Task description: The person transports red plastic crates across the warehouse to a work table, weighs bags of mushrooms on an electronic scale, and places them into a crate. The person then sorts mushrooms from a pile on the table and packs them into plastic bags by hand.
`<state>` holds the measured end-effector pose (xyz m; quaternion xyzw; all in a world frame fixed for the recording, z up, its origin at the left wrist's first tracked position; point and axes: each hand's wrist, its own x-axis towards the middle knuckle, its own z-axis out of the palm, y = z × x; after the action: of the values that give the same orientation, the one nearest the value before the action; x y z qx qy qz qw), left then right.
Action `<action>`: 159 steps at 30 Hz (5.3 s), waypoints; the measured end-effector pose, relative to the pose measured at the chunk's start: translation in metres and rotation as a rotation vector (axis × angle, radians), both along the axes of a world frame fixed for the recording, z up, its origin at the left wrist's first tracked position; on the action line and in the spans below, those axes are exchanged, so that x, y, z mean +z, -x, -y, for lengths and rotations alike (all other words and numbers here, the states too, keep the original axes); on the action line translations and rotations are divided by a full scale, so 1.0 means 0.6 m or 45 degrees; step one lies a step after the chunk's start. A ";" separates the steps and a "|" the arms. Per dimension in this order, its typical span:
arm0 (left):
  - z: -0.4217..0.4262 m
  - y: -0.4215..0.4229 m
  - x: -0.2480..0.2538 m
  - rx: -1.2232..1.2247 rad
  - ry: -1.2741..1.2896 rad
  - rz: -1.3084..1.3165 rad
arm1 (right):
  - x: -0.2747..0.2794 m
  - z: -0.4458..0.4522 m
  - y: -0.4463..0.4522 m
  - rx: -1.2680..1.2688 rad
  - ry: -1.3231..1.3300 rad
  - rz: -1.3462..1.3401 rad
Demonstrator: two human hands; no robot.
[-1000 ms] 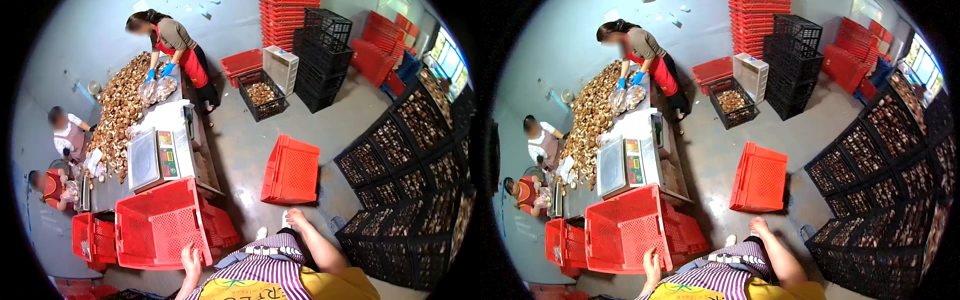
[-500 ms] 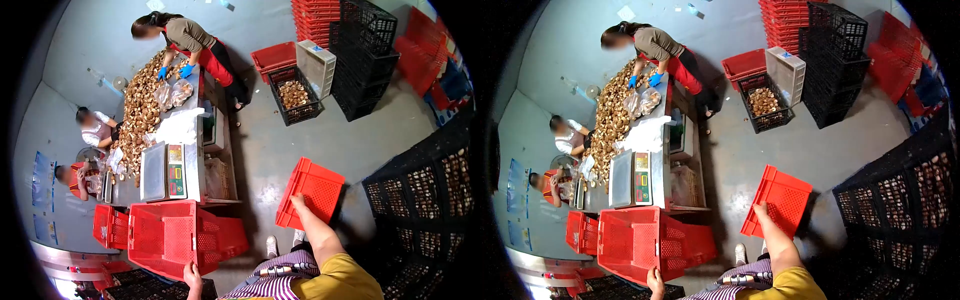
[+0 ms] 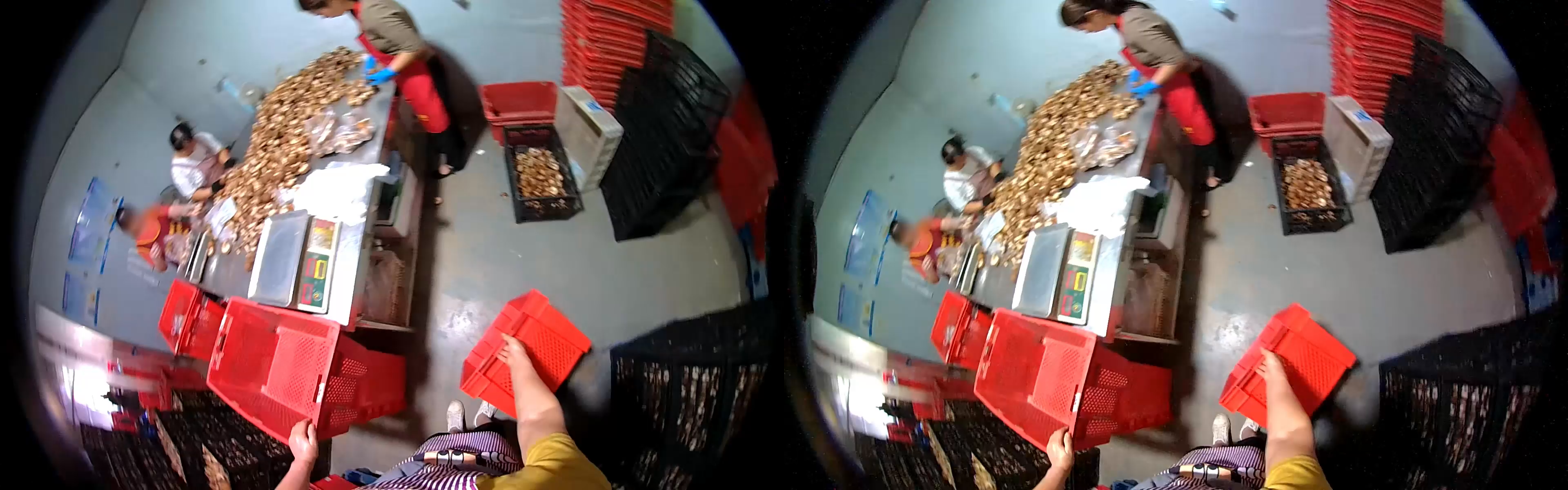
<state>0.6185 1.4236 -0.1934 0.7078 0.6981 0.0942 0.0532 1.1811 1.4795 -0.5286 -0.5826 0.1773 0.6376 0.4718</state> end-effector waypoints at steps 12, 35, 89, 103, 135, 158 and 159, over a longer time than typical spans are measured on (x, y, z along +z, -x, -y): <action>-0.006 -0.002 0.018 0.077 0.102 0.029 | 0.090 0.199 -0.350 -0.663 -0.330 0.162; -0.107 -0.054 0.029 0.503 0.214 0.145 | 0.141 -0.280 -0.408 -0.026 -0.059 0.403; -0.648 -0.364 0.043 1.606 -0.621 1.106 | 0.942 -1.464 0.471 1.598 -1.529 0.440; -0.827 -0.177 0.126 1.054 -0.867 0.853 | 0.840 -1.210 0.643 1.801 -1.382 -0.367; -0.699 -0.089 0.102 1.165 -0.943 0.725 | 0.795 -1.010 0.669 2.079 -2.648 1.062; -0.932 -0.110 0.094 0.674 -0.146 0.163 | 0.733 -1.127 0.642 1.651 -0.997 -0.860; -0.935 -0.110 0.085 0.664 -0.146 0.162 | 0.733 -1.127 0.645 1.682 -1.008 -0.694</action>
<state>0.6843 1.9847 -0.1424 0.4987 0.8455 0.1883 0.0307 0.7939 2.1557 -0.0887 -0.1814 -0.3326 0.9189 0.1096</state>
